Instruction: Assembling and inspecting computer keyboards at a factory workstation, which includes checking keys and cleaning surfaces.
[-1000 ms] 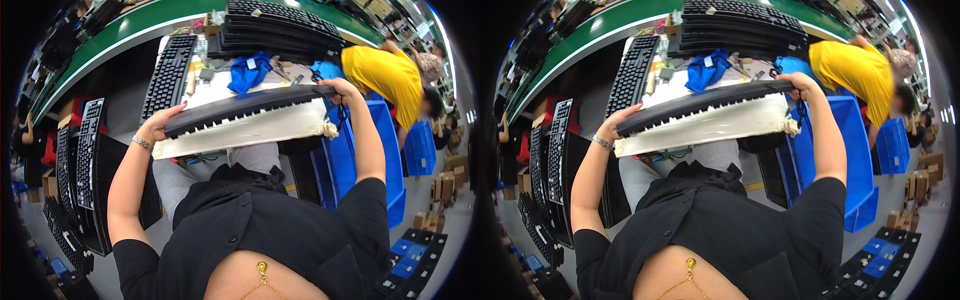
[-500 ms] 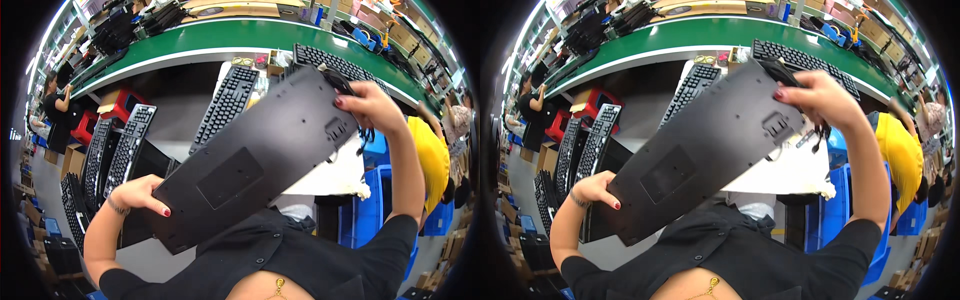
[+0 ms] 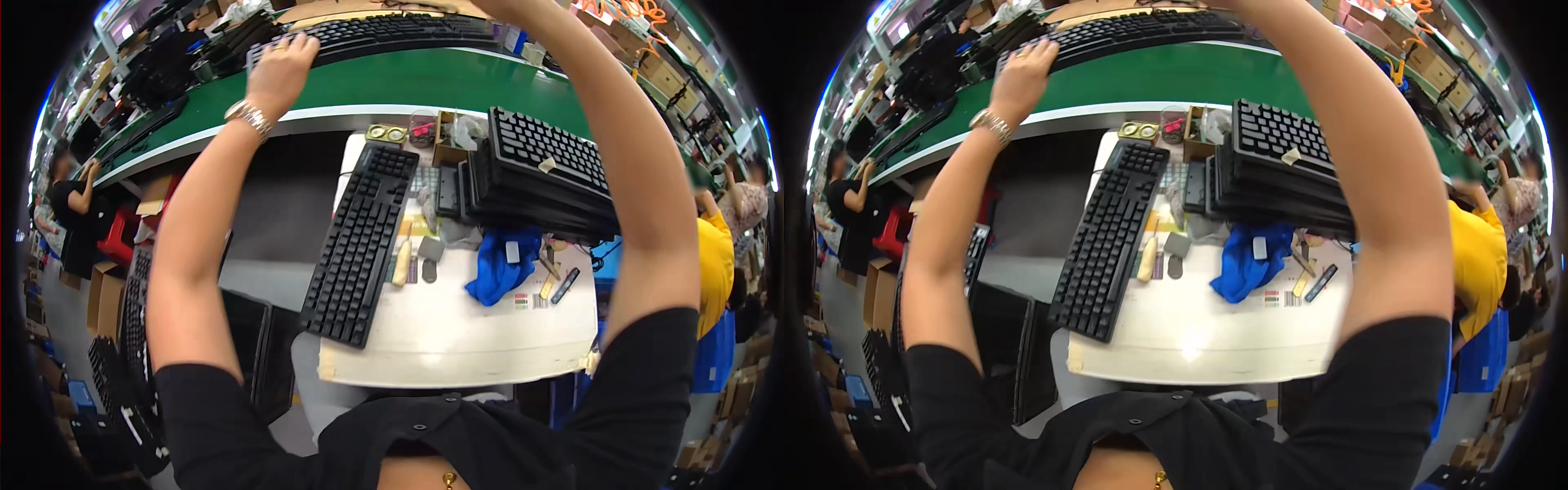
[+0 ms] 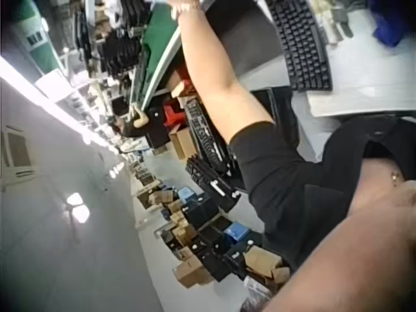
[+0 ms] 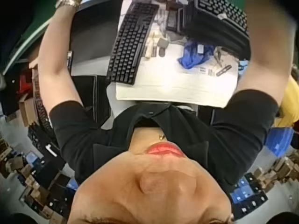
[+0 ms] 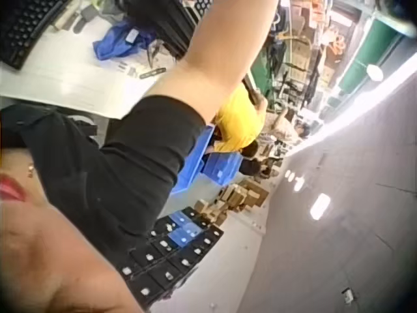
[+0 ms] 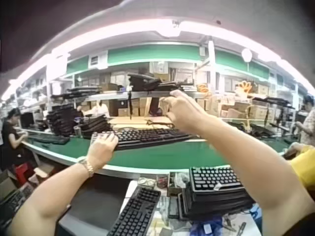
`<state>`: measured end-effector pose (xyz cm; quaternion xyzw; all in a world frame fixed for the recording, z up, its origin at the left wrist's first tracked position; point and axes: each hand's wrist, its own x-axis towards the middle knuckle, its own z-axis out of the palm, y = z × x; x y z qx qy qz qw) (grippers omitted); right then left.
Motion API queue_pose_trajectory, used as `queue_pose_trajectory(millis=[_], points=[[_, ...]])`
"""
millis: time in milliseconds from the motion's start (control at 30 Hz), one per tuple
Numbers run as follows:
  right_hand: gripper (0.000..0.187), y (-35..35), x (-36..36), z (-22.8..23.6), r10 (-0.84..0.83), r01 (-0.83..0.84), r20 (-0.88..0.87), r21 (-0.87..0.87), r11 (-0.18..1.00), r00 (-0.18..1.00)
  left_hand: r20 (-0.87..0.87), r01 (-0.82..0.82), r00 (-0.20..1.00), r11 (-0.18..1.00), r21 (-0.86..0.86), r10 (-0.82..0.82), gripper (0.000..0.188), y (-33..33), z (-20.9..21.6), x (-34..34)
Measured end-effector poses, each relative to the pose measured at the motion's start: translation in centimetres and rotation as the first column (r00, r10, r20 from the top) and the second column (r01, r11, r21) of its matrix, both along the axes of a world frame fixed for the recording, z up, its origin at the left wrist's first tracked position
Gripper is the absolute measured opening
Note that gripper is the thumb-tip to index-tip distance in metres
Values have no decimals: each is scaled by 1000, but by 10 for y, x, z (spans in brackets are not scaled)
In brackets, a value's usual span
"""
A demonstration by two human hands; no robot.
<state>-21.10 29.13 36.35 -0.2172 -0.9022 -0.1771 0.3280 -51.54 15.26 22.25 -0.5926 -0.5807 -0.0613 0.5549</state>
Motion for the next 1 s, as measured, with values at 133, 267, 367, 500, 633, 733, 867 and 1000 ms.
queue_pose_trajectory(millis=[133, 267, 367, 500, 633, 733, 867, 1000], points=[[36, -32, 132, -60, 116, -181, 255, 249, 951, 960, 87, -109, 989, 989, -101, 118, 28, 125, -89, -18], [29, -77, 257, -104, -192, 205, 325, -4, 979, 926, 124, -120, 983, 985, -122, 135, 30, 165, -151, -35], [22, -107, 339, -124, -494, 541, 223, -284, 791, 840, 176, -73, 979, 985, -159, 101, 31, 192, -177, -32], [18, -136, 387, -154, -683, 711, 227, -365, 601, 694, 291, -179, 922, 948, -264, 256, 33, 227, -194, -34], [18, -157, 363, -174, -567, 655, 348, -538, 531, 746, 278, -406, 820, 850, -335, 501, 44, 243, -184, -33], [22, -178, 343, -186, -364, 646, 534, -643, 411, 763, 342, -444, 749, 813, -377, 568, 47, 240, -179, -35], [26, -210, 326, -203, -265, 617, 559, -740, 267, 785, 515, -355, 644, 817, -454, 566, 43, 203, -183, -42], [24, -227, 300, -221, -148, 479, 458, -860, 175, 876, 632, -47, 694, 898, -438, 345, 55, 107, -182, -41]])
